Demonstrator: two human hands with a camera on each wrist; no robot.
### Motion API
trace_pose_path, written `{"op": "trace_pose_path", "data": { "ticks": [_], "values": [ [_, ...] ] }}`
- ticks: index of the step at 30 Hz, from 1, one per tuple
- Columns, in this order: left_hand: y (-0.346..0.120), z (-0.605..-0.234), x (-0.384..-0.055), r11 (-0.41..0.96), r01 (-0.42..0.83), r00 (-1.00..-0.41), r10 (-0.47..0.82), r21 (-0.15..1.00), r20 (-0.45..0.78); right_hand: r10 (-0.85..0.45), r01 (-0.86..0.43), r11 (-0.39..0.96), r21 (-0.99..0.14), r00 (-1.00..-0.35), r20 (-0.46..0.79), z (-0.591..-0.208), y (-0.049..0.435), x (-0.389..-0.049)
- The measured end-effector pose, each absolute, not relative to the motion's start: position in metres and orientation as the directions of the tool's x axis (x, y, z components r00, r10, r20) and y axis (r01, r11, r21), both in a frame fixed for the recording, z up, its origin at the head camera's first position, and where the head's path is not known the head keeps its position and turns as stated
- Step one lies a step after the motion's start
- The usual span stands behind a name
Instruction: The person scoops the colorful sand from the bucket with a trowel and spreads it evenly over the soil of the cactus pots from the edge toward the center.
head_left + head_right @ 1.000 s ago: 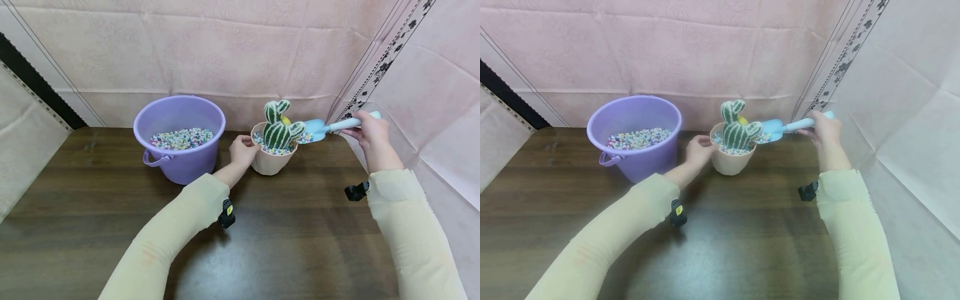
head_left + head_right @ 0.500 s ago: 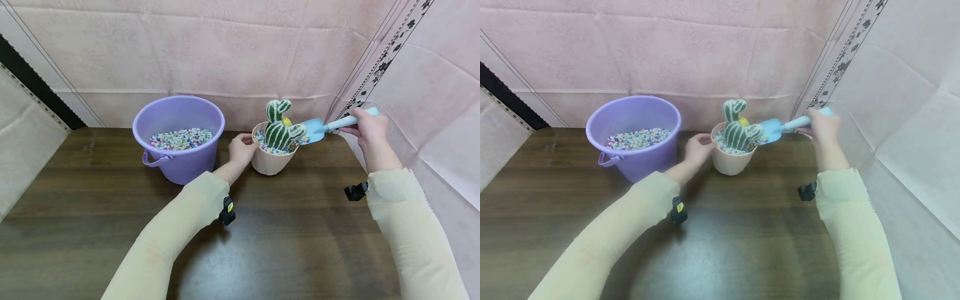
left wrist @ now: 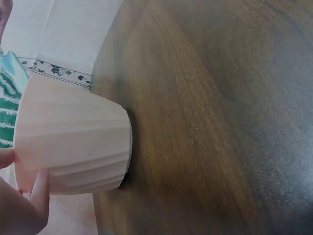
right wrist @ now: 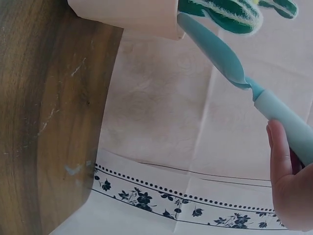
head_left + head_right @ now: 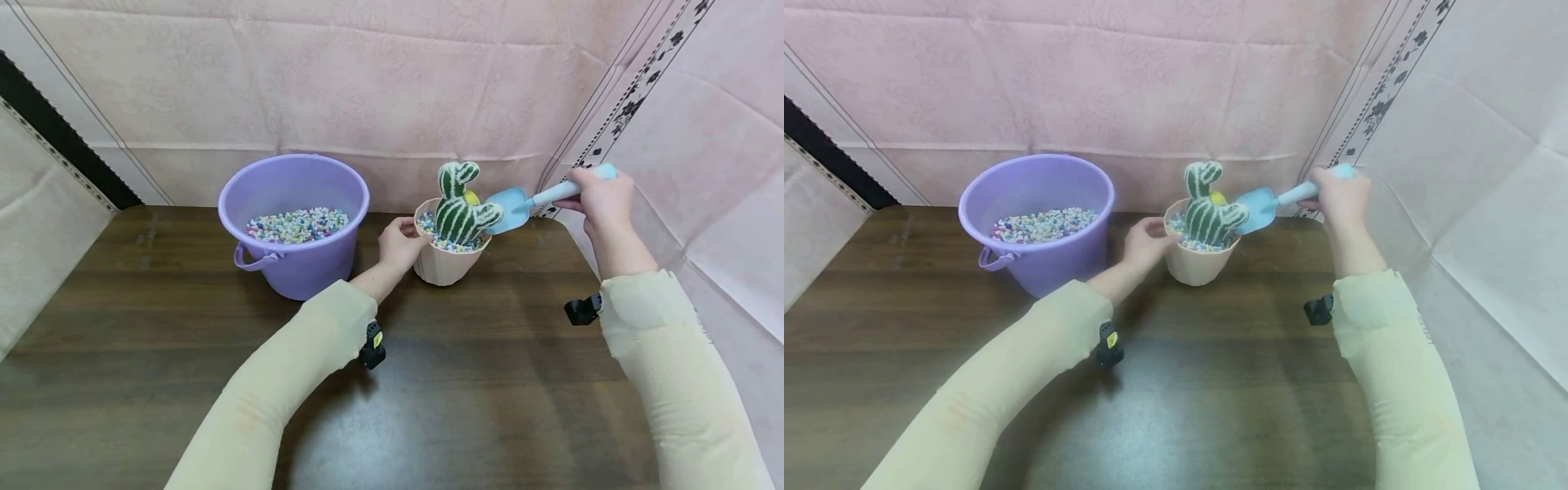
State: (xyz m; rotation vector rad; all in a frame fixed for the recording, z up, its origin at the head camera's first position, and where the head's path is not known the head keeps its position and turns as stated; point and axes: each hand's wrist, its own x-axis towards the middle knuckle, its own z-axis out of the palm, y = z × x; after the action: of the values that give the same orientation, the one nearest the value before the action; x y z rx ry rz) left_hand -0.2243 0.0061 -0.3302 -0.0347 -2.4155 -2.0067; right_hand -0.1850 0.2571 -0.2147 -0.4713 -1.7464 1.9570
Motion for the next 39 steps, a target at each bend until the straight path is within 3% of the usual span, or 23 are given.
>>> {"op": "trace_pose_path", "data": {
  "ticks": [11,25,34,39],
  "values": [
    [0.002,-0.329,-0.222,0.203,0.011,-1.0,0.008,0.979,0.01,0.539,-0.092,-0.028,-0.995,-0.84,0.063,-0.212,0.252,-0.184],
    [-0.006,-0.321,-0.218,0.222,0.001,-1.0,0.006,0.975,-0.001,0.546,-0.136,-0.097,-0.986,-0.836,0.061,-0.209,0.255,-0.181],
    [-0.021,-0.283,-0.211,0.159,0.175,-0.984,0.015,0.972,0.175,0.619,-0.192,-0.224,-0.956,-0.785,0.013,-0.193,0.27,-0.175],
    [-0.035,-0.252,-0.207,0.081,0.233,-0.971,0.076,0.969,0.227,0.654,-0.259,-0.385,-0.886,-0.754,-0.064,-0.181,0.28,-0.173]
  ]
}}
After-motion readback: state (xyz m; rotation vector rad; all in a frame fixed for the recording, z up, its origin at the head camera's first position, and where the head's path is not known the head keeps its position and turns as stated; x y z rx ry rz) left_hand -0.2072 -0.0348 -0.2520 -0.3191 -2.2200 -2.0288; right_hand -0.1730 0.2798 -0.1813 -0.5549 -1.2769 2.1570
